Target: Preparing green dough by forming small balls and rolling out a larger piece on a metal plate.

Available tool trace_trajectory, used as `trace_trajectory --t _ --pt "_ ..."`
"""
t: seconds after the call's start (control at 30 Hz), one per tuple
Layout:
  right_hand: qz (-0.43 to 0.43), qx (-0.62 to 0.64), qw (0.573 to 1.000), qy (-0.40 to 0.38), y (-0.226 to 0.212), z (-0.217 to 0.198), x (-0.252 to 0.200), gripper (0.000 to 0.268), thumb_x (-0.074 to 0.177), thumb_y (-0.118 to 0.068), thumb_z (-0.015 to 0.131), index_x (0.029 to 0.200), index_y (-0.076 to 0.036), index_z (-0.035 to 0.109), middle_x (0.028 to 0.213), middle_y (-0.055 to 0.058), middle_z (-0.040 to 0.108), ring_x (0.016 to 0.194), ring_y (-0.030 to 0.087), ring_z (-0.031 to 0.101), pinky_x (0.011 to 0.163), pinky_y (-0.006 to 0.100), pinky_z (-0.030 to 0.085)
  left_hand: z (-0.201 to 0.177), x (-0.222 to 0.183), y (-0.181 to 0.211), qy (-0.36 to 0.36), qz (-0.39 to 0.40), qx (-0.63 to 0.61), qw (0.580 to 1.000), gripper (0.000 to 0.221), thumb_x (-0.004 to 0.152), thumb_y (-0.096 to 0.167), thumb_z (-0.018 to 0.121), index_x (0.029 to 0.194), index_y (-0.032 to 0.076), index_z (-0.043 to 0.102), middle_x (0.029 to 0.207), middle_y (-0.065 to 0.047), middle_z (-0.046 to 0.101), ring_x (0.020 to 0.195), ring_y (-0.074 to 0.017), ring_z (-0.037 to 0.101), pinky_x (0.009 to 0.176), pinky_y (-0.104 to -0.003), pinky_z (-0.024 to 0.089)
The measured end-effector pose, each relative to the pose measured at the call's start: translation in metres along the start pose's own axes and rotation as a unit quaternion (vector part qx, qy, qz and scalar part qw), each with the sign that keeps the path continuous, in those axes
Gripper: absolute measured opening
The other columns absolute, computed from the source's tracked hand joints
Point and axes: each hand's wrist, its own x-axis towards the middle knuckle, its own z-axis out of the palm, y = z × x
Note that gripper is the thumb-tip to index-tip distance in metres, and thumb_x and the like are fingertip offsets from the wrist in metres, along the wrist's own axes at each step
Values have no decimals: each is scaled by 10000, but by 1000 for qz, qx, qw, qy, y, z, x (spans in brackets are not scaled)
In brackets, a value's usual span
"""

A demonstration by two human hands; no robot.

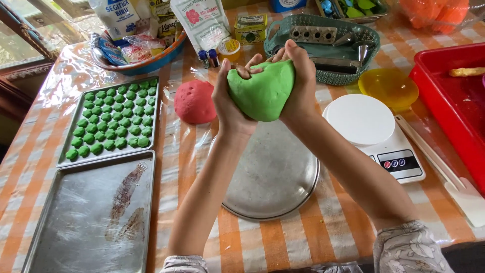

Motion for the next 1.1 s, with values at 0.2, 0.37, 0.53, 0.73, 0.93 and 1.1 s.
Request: trace_trajectory --t 0.2,0.37,0.53,0.73,0.93,1.1 --pt "108 31 984 -138 7 -24 15 336 843 -264 601 561 -136 473 506 7 363 531 145 334 591 311 325 -32 12 -6 -6 -12 42 999 866 859 157 739 1595 305 307 1618 -174 283 1385 -269 451 1141 -446 395" --pt "3 -166 959 -229 10 -21 8 476 895 -396 528 1286 -135 605 1079 54 576 1020 188 545 971 367 440 -46 13 -9 -55 -124 -59 989 679 958 438 561 1563 307 282 1531 -135 322 1300 -322 496 1035 -519 474" --pt "49 -127 983 -120 24 -17 -12 414 933 -381 522 964 -50 769 665 60 612 661 143 600 803 265 518 6 -10 6 100 -161 94 978 1040 769 822 449 1628 281 224 1659 -140 297 1495 -344 349 1219 -532 322" --pt "129 -36 991 14 31 -21 2 349 955 -268 571 633 -161 485 533 -53 417 522 78 418 599 253 364 -28 -24 -20 155 -35 185 970 934 894 780 403 1565 132 368 1556 -172 394 1476 -335 387 1196 -489 360" --pt "151 -42 975 159 39 -49 19 321 928 -467 571 831 -172 487 727 36 465 697 205 544 659 387 519 -21 -19 -16 42 63 568 819 1170 604 692 770 1555 299 213 1641 -117 344 1457 -349 447 1115 -527 511" --pt "259 -459 838 -140 -33 -46 11 862 906 -608 208 1633 -153 120 1732 99 30 1573 305 -11 1171 652 0 -50 31 -9 21 102 684 722 798 617 302 954 1312 245 566 1316 4 668 1227 -240 641 946 -399 565"
